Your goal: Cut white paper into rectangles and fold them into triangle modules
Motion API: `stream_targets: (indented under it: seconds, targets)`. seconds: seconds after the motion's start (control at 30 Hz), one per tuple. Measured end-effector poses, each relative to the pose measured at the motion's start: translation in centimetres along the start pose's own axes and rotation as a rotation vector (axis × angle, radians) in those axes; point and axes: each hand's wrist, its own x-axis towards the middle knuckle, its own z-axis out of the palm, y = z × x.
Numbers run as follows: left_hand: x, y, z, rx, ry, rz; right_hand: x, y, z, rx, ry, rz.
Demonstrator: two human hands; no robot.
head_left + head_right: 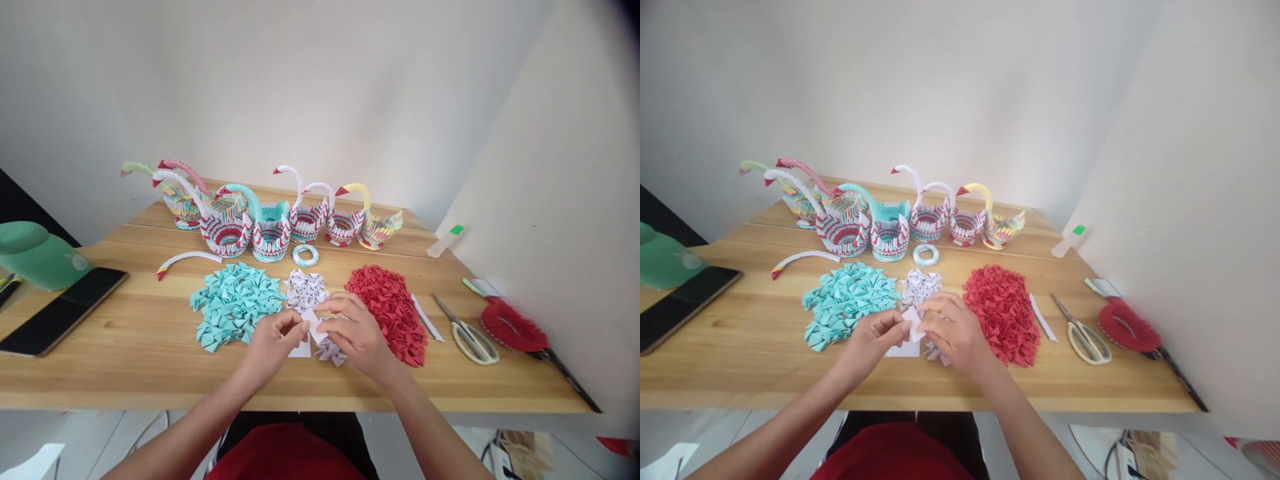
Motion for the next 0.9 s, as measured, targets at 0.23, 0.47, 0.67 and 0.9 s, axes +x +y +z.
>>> stream_targets:
  seconds: [0.23,0.47,0.67,0.9]
  targets:
    - [-0.7,0.5,0.3,0.387,0.020,0.262,-0.5,-0.6,0.9,0.314,0.011,0.455]
    - [-0.5,0.4,0.7,0.251,-0.009,0.162,-0.2,-0.8,0.3,0.376,-0.001,0.498]
    - [0.3,0.6,0.6,-0.277,-0.033,-0.101,0.0,-1.1,0.3,0.230,0.030,0.317]
    - [0.3,-0.1,0.2,-0.240,-0.014,-0.046,0.0,-1.1,1.4,0.316,0.044,0.439]
